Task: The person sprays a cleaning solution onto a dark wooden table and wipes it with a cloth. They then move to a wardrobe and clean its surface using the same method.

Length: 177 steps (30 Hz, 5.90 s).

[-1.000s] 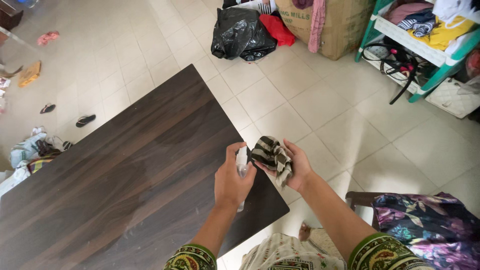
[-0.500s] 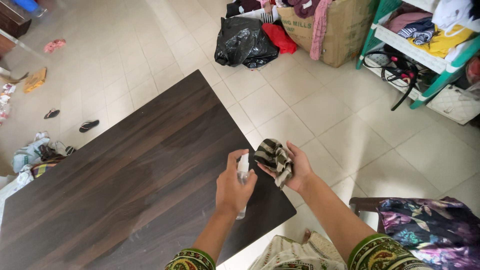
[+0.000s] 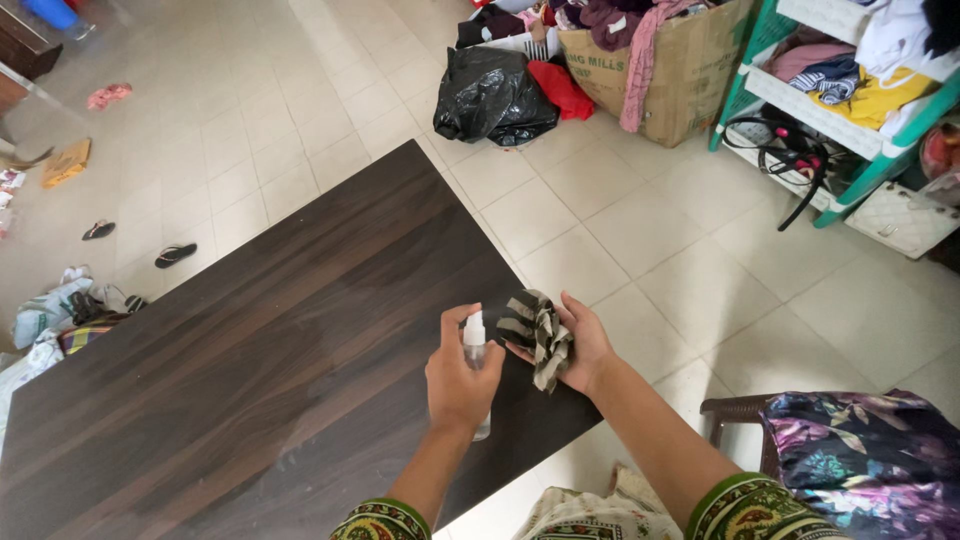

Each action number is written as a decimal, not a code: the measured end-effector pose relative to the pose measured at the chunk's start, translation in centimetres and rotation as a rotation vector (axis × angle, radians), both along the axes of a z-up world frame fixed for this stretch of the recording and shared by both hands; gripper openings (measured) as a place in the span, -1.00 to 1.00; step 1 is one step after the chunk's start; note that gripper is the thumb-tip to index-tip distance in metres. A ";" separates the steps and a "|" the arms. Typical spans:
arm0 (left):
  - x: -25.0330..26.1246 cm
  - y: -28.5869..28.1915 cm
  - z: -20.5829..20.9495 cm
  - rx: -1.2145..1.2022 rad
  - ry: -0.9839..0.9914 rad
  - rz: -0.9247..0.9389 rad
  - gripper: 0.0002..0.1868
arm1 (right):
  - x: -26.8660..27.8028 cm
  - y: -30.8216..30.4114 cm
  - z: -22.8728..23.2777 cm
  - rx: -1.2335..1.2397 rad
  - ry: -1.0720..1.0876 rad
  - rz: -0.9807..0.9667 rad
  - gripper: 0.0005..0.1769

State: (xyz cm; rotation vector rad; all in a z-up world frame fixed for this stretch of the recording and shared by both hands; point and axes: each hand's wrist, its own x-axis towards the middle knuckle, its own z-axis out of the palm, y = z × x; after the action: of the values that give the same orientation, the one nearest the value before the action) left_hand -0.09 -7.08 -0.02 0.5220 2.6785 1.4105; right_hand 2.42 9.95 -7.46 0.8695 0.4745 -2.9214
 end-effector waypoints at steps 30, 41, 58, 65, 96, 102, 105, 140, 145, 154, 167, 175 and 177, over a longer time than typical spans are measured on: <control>-1.9 0.2 -4.8 0.234 0.097 0.749 -0.85 | -4.1 3.9 -12.0 1.225 0.120 0.248 -0.64; -2.2 2.6 -4.6 0.144 0.099 0.889 -0.86 | 1.6 3.9 -8.3 0.841 -0.172 0.364 -0.59; -0.6 2.3 -4.7 0.114 -0.035 0.897 -0.82 | -8.2 5.6 -12.7 0.429 -0.138 0.407 -0.73; -0.8 2.4 -5.1 0.098 -0.021 0.931 -0.82 | -3.7 4.8 -8.2 0.897 -0.047 0.499 -0.53; -0.7 3.8 -5.2 0.068 -0.119 1.084 -0.26 | -3.5 4.1 -7.3 1.607 0.674 0.334 -0.26; -0.7 3.8 -5.5 0.054 0.046 1.032 -0.31 | -9.8 5.0 -7.3 1.962 0.859 0.472 -0.16; -0.8 3.8 -5.6 0.093 0.160 0.989 -0.31 | -11.9 6.5 -7.0 1.968 0.984 0.500 -0.20; -4.9 12.3 -2.9 0.168 0.097 1.527 -0.45 | -26.5 12.7 -4.6 1.715 1.887 0.901 -0.44; -2.6 15.3 -3.4 0.183 0.103 1.692 -0.46 | -28.8 12.1 -3.3 1.786 2.157 0.839 -0.40; 2.4 19.9 -5.4 0.133 0.247 1.964 -0.46 | -26.4 11.1 -2.7 1.606 2.314 0.883 -0.43; 4.0 17.1 -5.1 0.069 0.361 2.139 -0.50 | -17.7 1.5 -2.3 1.167 2.660 0.935 -0.42; 4.4 11.8 -5.9 0.098 0.489 2.180 -0.51 | -22.3 -6.7 -3.6 1.444 2.580 0.774 -0.39; 4.7 10.9 -6.1 0.089 0.504 2.180 -0.51 | -26.3 -7.5 -4.0 1.625 2.455 0.706 -0.40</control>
State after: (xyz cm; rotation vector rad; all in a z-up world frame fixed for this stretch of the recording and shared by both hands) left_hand 4.61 3.79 -6.10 -3.1520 2.7511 1.2034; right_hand -23.83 2.44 -11.43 -2.5078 1.9675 -0.6277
